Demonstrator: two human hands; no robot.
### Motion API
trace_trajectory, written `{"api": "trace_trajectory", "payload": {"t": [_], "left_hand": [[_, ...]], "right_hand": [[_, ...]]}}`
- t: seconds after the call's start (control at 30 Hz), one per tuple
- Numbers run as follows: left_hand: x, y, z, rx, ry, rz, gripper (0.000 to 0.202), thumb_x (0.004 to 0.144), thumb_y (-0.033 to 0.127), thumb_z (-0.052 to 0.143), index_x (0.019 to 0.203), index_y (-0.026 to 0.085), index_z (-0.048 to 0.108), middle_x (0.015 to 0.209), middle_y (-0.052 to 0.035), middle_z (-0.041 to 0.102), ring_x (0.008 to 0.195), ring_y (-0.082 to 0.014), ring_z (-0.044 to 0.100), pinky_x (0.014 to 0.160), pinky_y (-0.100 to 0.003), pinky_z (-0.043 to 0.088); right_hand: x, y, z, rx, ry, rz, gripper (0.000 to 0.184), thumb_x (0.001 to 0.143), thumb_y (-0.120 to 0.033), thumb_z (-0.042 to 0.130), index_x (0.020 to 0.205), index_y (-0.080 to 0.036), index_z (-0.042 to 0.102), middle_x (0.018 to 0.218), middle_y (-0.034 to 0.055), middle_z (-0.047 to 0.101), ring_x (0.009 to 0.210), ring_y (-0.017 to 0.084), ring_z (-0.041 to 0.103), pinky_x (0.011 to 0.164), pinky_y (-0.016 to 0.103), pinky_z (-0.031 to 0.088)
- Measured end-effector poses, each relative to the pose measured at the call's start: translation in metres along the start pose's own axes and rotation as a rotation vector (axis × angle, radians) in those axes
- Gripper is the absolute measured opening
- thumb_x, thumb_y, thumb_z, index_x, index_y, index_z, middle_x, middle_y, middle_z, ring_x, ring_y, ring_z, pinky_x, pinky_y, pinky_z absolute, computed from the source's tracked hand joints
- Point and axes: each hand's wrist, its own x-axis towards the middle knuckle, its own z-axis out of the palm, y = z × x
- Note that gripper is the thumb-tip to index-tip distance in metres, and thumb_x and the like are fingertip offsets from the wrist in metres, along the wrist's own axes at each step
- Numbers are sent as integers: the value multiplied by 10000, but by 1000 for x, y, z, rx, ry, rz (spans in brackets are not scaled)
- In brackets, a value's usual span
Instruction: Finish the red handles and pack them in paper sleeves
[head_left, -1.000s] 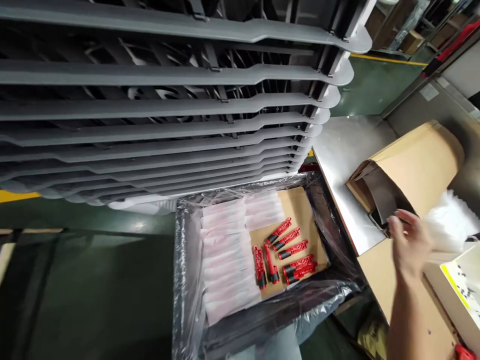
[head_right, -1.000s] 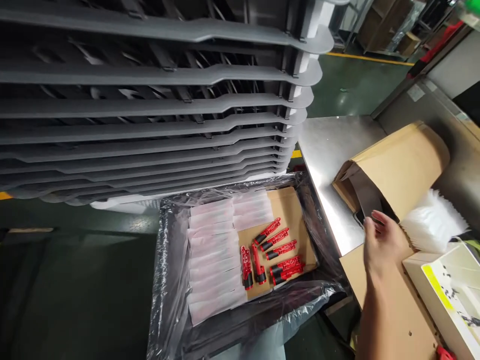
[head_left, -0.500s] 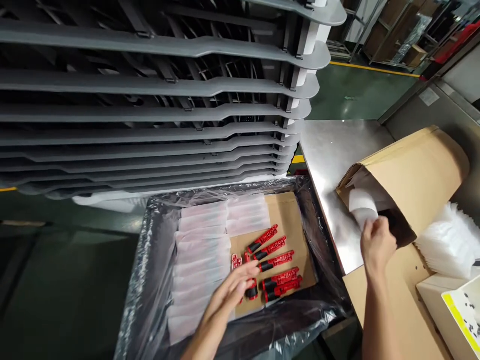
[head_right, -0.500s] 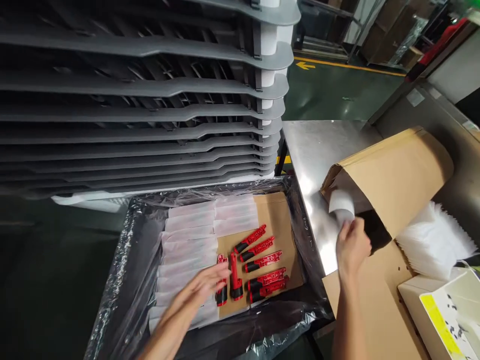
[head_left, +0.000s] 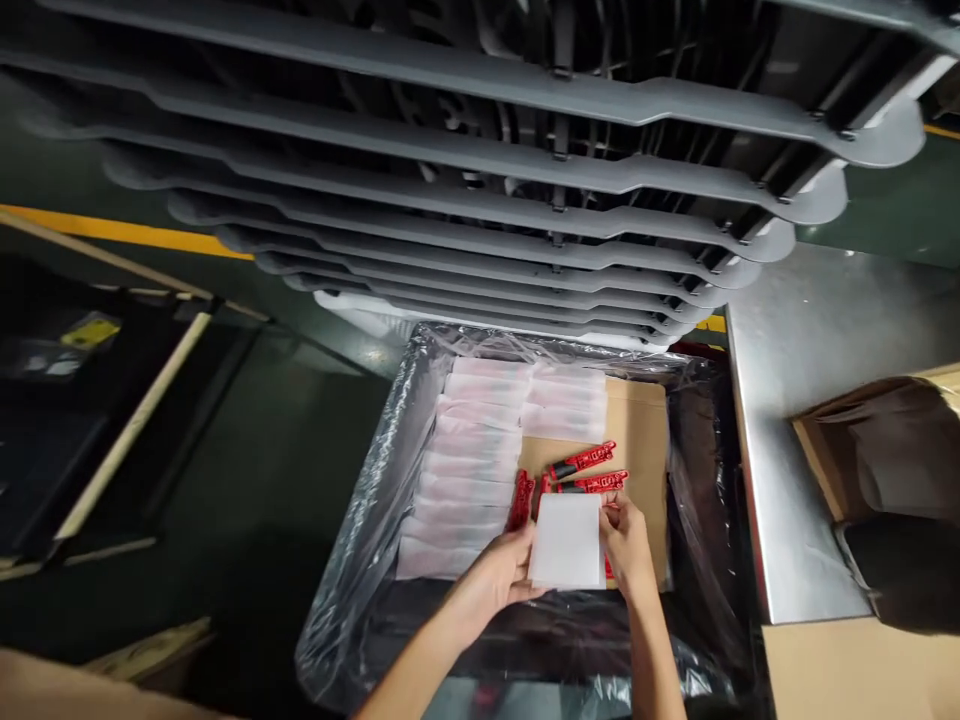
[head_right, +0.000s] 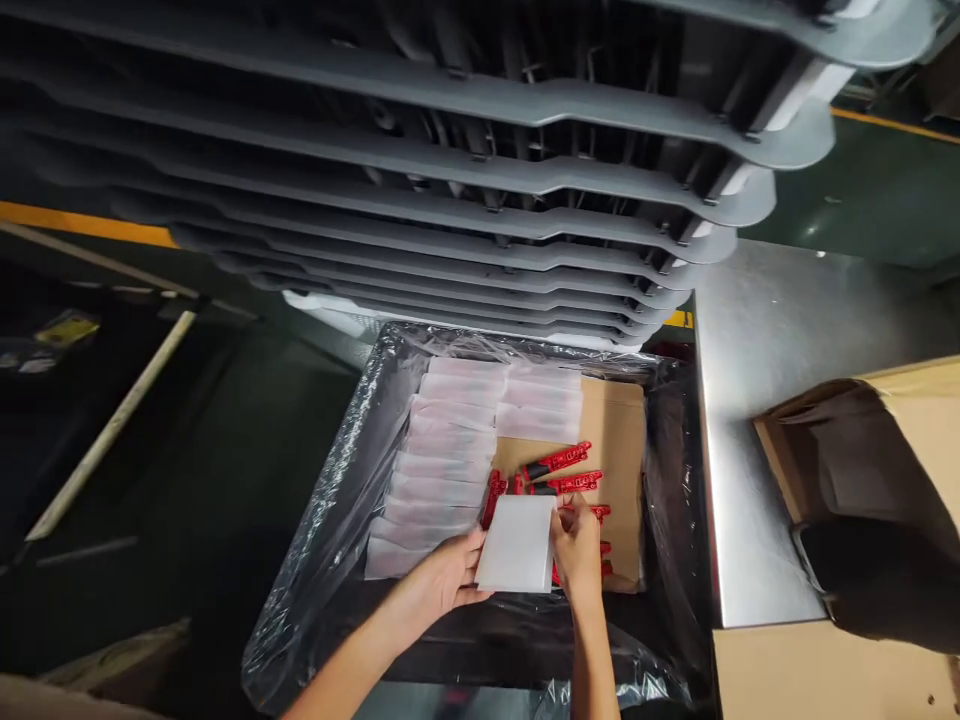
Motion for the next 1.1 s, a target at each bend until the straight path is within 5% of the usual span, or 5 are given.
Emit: {"api": "trace_trajectory", "payload": {"t": [0.47, 0.63, 0.87, 1.0, 1.1], "left_hand": [[35, -31, -28, -109, 383, 195, 596, 459, 679, 837, 642, 138, 664, 552, 0, 618, 557, -135, 566, 523, -224, 411], [32, -29, -31, -76, 334, 208, 602, 461, 624, 859, 797, 147, 709, 647, -4, 654, 598, -117, 575, 548, -206, 420], [26, -27, -44, 98, 267, 214, 439, 517, 469, 840, 750, 142, 665, 593, 22, 603, 526, -81, 510, 517, -195, 383], [27, -23, -56, 267, 213, 219, 320, 625, 384, 724, 834, 152, 653, 560, 45, 556, 493, -98, 469, 489, -216, 352], [26, -21, -58, 417, 163, 272, 235, 638, 299, 669, 829, 170, 625, 635, 31, 581, 579, -130, 509, 539, -231, 375]], "right_hand": [[29, 52, 49, -75, -311, 148, 292, 754, -393, 759, 657, -176, 590, 537, -80, 525, 465, 75, 466, 487, 213, 402], [23, 83, 60, -90, -267, 222, 360, 955, -481, 561, 827, -149, 613, 674, -46, 592, 523, 76, 536, 526, 226, 473], [20, 74, 58, -155, -226, 43, 394, 738, -255, 578, 1115, -202, 679, 1101, 88, 645, 1046, 246, 628, 818, 376, 553], [9, 50, 45, -238, -300, -70, 664, 576, -112, 640, 1212, -296, 686, 1430, 59, 436, 1434, 295, 277, 1188, 471, 237], [-3, 38, 38, -241, -453, -23, 647, 556, -86, 681, 1165, -304, 722, 1324, 57, 571, 1342, 306, 418, 1184, 489, 240]]}}
